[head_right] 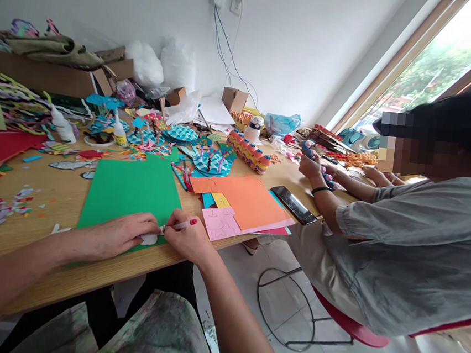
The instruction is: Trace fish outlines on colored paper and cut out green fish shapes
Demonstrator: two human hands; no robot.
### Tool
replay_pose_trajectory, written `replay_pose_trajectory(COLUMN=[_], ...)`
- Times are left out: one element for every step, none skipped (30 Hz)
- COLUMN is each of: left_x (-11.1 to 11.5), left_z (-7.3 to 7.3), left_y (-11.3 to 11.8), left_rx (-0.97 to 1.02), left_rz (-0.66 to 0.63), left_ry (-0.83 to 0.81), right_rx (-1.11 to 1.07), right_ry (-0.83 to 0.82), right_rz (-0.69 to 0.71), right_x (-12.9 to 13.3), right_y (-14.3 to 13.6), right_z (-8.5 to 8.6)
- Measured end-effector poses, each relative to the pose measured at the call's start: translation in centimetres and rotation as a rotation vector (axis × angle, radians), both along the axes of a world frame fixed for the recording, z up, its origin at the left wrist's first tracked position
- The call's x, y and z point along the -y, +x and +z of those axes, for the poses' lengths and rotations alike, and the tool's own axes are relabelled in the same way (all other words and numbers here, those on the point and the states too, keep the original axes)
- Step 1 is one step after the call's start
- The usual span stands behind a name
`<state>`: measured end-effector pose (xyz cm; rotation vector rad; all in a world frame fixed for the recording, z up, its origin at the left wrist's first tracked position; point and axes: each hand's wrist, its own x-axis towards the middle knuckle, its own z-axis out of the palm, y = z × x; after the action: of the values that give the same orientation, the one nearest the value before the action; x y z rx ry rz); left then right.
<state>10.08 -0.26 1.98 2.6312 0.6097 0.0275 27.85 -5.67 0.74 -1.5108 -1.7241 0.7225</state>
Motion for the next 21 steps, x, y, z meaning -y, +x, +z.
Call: replay_pose_trajectory(left_x=[0.03, 0.07, 0.1, 0.12, 0.14, 0.15, 0.15, 0.14, 0.13, 0.11, 0.1, 0.09, 0.09, 0.09, 0.1, 0.12, 0.14, 0.18, 0.21, 0.24, 0.26], left_z=[0.05, 0.1, 0.14, 0.16, 0.16, 0.14, 0.11, 0.07, 0.02, -0.02, -0.06, -0.1, -0.12, -0.14, -0.13, -0.11, -0.08, -0.03, 0.02, 0.06, 0.08], left_y=[0.0, -0.01, -0.01, -0.02, -0.02, -0.03, -0.05, -0.07, -0.09, -0.12, -0.15, -0.17, -0.19, -0.2, -0.19, -0.18, -0.16, -0.13, -0.1, -0.08, -0.07], left_rx=[-0.002, -0.003, -0.003, -0.001, 0.002, 0.006, 0.007, 0.003, -0.002, -0.006, -0.006, -0.001, 0.005, 0.009, 0.01, 0.009, 0.006, 0.002, -0.001, -0.002, -0.003], left_rz=[0.0, 0.002, 0.004, 0.004, 0.005, 0.003, 0.001, -0.001, -0.002, -0.001, -0.001, -0.001, -0.002, -0.003, -0.003, -0.003, -0.002, -0.001, 0.002, 0.003, 0.004], left_ry=[-0.001, -0.001, -0.002, -0.002, -0.002, -0.001, -0.001, 0.0, 0.0, 0.003, 0.006, 0.009, 0.012, 0.014, 0.015, 0.016, 0.017, 0.016, 0.016, 0.015, 0.015], right_rx=[-0.009, -0.016, -0.021, -0.023, -0.023, -0.023, -0.023, -0.022, -0.02, -0.019, -0.018, -0.017, -0.016, -0.016, -0.018, -0.021, -0.025, -0.029, -0.032, -0.035, -0.037], right_ry=[0.001, 0.002, 0.005, 0.01, 0.017, 0.024, 0.031, 0.038, 0.043, 0.048, 0.052, 0.056, 0.06, 0.064, 0.068, 0.071, 0.074, 0.078, 0.081, 0.085, 0.088], right_rz=[-0.002, -0.009, -0.021, -0.034, -0.044, -0.052, -0.058, -0.063, -0.067, -0.071, -0.078, -0.084, -0.089, -0.095, -0.099, -0.103, -0.107, -0.112, -0.118, -0.124, -0.129], right_x=[-0.03, -0.04, -0.05, -0.05, -0.05, -0.05, -0.05, -0.05, -0.05, -0.05, -0.04, -0.04, -0.02, -0.01, 0.01, 0.03, 0.04, 0.05, 0.06, 0.06, 0.05], right_y=[0.07, 0.11, 0.13, 0.12, 0.1, 0.06, 0.02, -0.03, -0.08, -0.13, -0.18, -0.23, -0.28, -0.33, -0.36, -0.4, -0.42, -0.44, -0.46, -0.47, -0.48], right_z=[-0.05, -0.11, -0.17, -0.23, -0.28, -0.33, -0.37, -0.39, -0.39, -0.39, -0.38, -0.37, -0.36, -0.37, -0.39, -0.42, -0.45, -0.49, -0.52, -0.54, -0.56])
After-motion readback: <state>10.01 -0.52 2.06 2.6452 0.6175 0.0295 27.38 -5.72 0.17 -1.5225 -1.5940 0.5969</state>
